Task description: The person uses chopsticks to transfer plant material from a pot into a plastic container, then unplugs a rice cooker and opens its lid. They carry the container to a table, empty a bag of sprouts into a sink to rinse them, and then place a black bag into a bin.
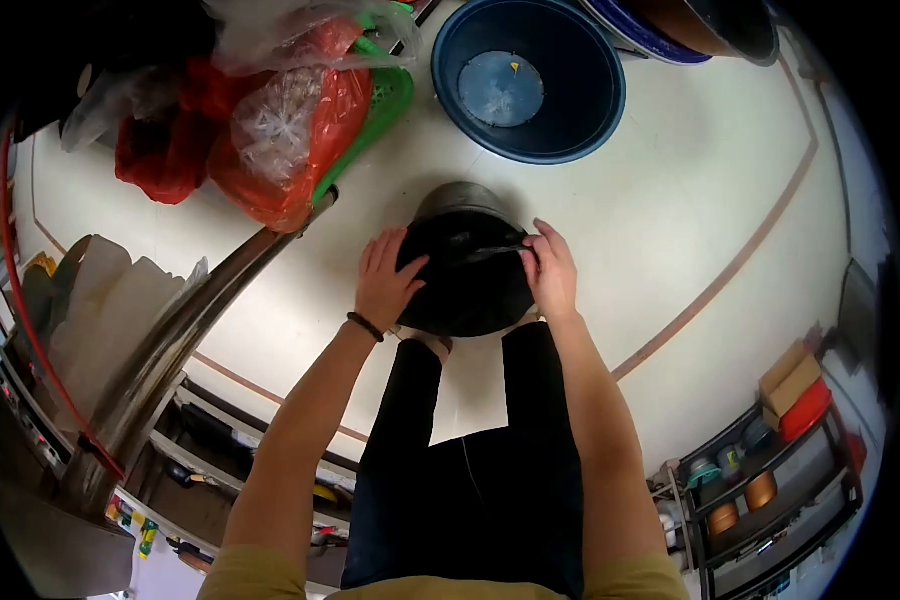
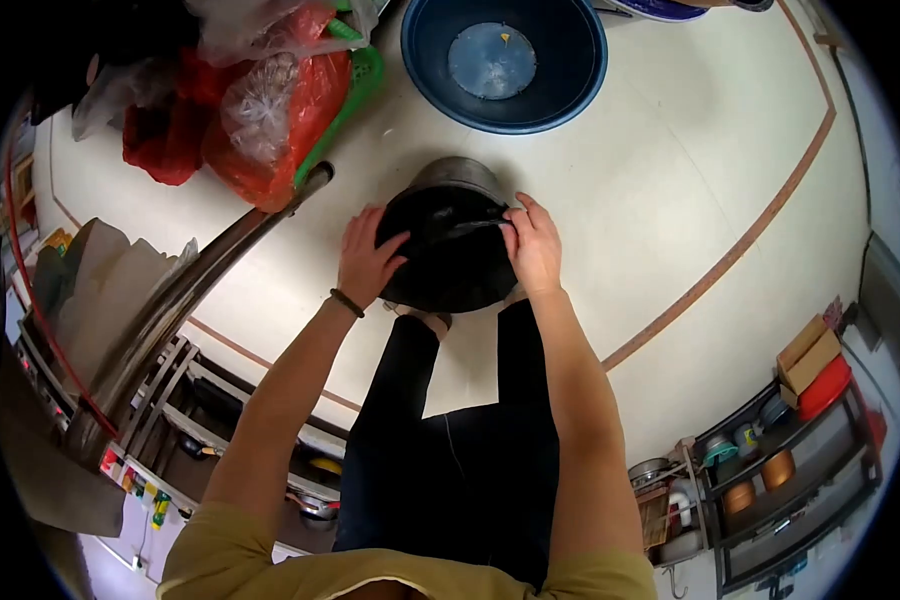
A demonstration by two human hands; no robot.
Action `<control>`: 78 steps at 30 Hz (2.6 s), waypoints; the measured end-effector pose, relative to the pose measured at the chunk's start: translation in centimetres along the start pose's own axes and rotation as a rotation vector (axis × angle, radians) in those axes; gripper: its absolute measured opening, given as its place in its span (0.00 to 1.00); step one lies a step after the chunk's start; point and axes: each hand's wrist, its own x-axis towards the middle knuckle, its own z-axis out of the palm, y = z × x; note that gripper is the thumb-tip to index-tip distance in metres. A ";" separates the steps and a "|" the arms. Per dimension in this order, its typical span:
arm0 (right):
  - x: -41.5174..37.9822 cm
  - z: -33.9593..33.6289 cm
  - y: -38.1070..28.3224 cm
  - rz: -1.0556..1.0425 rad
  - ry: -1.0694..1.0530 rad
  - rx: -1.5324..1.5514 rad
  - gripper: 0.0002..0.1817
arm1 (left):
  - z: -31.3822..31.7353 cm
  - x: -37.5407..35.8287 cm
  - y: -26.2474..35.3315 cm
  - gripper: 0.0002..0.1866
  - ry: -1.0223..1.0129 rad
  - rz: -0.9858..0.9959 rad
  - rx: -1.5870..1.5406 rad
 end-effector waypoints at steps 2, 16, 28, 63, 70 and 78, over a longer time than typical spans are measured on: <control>0.2 0.6 -0.4 0.119 -0.045 0.106 0.09 | 1.0 0.0 -0.8 0.14 -0.017 -0.025 -0.007; 2.6 6.3 6.1 0.637 -0.511 0.335 0.17 | 6.8 2.0 -8.2 0.14 -0.106 -0.768 -0.823; -5.8 3.3 1.4 0.234 -0.080 -0.034 0.15 | 7.3 -7.9 -2.7 0.41 -0.327 -1.077 -0.977; 7.2 -16.3 -59.9 -1.100 -0.243 -0.547 0.18 | -23.4 -36.9 16.7 0.24 0.165 -0.859 -1.075; 6.5 -21.9 -60.1 -1.177 -0.078 0.091 0.04 | -25.8 -32.8 13.3 0.22 0.444 -0.648 -1.157; -3.6 -45.4 -38.6 -0.612 0.298 -0.070 0.09 | -41.9 -19.4 14.0 0.39 0.507 -0.500 -1.912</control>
